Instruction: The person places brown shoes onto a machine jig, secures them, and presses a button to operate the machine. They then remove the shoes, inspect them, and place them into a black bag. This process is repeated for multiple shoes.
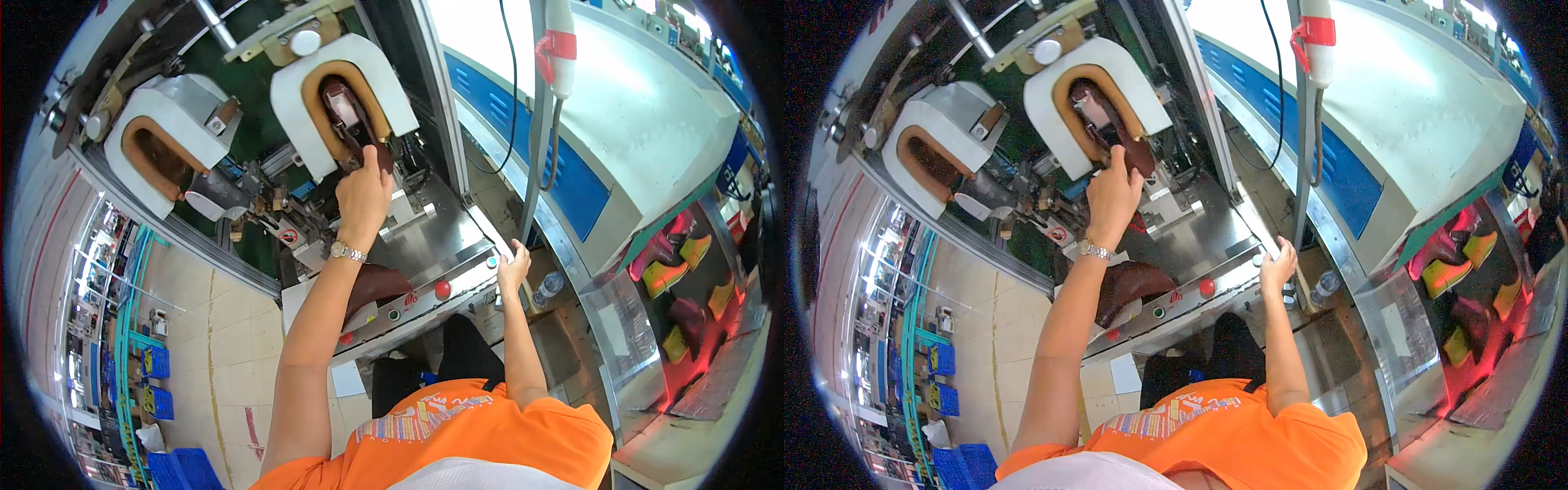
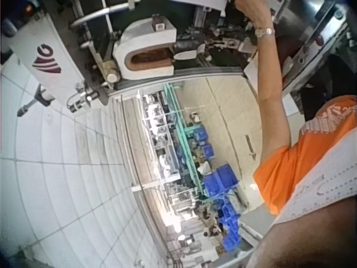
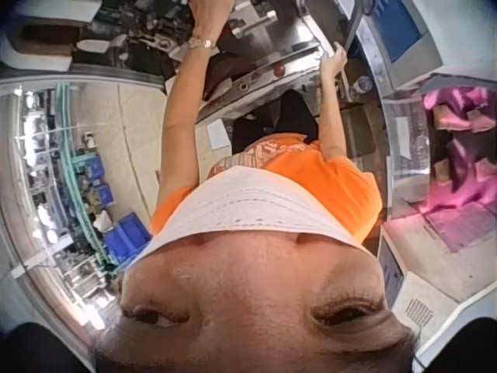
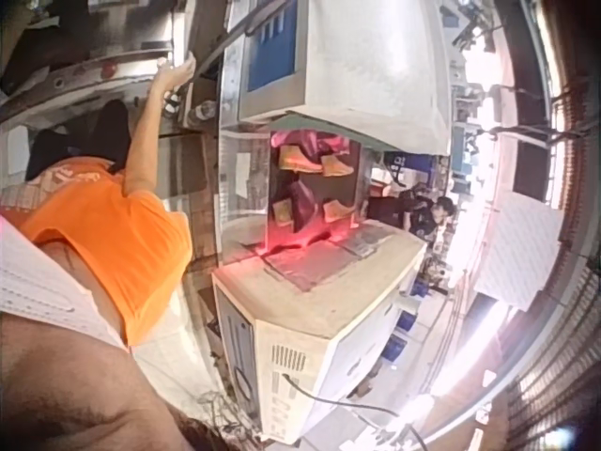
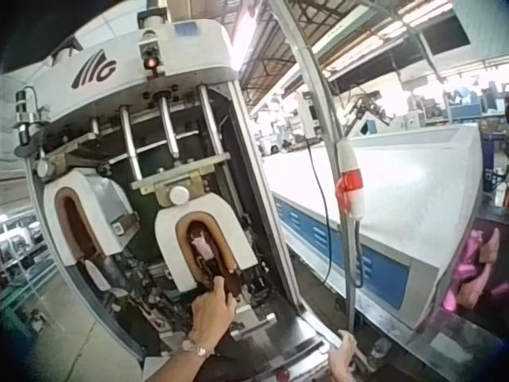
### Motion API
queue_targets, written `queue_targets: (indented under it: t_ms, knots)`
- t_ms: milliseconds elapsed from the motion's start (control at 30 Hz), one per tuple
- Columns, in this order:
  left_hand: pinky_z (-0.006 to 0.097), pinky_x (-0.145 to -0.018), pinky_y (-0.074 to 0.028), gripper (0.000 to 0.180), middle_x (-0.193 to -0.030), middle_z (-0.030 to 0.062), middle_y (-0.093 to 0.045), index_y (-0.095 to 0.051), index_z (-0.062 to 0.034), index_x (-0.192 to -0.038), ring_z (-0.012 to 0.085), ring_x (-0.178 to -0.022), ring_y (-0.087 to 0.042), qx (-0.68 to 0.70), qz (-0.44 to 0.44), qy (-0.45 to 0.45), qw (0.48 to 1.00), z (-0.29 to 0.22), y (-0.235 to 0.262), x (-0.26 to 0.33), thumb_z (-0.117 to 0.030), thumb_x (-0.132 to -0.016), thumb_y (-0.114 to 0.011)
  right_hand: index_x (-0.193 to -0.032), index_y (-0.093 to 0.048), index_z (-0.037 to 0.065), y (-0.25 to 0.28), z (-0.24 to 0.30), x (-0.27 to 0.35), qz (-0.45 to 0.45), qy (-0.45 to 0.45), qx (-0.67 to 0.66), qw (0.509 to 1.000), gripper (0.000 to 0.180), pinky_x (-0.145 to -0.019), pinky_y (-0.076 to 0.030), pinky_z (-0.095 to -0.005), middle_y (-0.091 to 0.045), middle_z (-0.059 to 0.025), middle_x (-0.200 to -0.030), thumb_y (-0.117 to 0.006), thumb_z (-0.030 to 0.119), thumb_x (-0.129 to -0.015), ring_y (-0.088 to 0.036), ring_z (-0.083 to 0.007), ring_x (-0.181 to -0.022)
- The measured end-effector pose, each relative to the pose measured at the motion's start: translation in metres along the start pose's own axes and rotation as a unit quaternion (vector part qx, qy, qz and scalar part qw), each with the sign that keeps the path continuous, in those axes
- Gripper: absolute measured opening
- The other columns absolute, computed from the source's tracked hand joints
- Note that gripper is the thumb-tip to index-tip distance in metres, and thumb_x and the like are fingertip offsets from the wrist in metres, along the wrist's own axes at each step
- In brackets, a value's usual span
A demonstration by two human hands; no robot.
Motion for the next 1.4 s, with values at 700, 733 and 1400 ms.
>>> queue_targets:
  t_ms: [700,733,1400]
  knots:
    - [0.025,-0.054,-0.046,0.028,-0.073,0.0065,-0.061,-0.052,-0.006,-0.109,0.0123,-0.063,-0.059,0.47,-0.042,0.223,0.853,0.094,0.035,0.136,-0.011,-0.082,-0.057,-0.106,-0.058,0.003,-0.056,0.133,0.053,0.435,0.156,-0.163,0.872,0.03,-0.077,-0.042,-0.0267,-0.06,-0.0109,-0.1,-0.06,0.008,-0.076,-0.056,-0.0189,-0.09]
    - [0.025,-0.055,-0.045,0.027,-0.073,0.0066,-0.061,-0.052,-0.0047,-0.109,0.0116,-0.063,-0.059,0.482,-0.074,0.277,0.828,0.123,0.032,0.16,-0.008,-0.083,-0.055,-0.106,-0.057,0.003,-0.064,0.155,0.067,0.49,0.136,-0.191,0.84,0.03,-0.074,-0.043,-0.0265,-0.06,-0.0107,-0.102,-0.06,0.009,-0.078,-0.057,-0.0184,-0.091]
    - [0.029,-0.084,-0.039,0.037,-0.101,0.0041,-0.059,-0.046,-0.0051,-0.12,0.0117,-0.095,-0.052,0.5,-0.073,0.409,0.76,0.212,0.078,0.311,-0.024,-0.088,-0.049,-0.092,-0.06,0.002,-0.119,0.359,0.088,0.815,0.145,-0.274,0.49,0.02,-0.073,-0.041,-0.0218,-0.062,-0.0013,-0.086,-0.064,0.017,-0.079,-0.056,-0.0091,-0.08]
Point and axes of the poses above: each hand's wrist, its own x-axis away from the middle knuckle, its own y-axis out of the back of the hand, z = x × y, the point moved 2 cm from there along -x, towards the middle knuckle
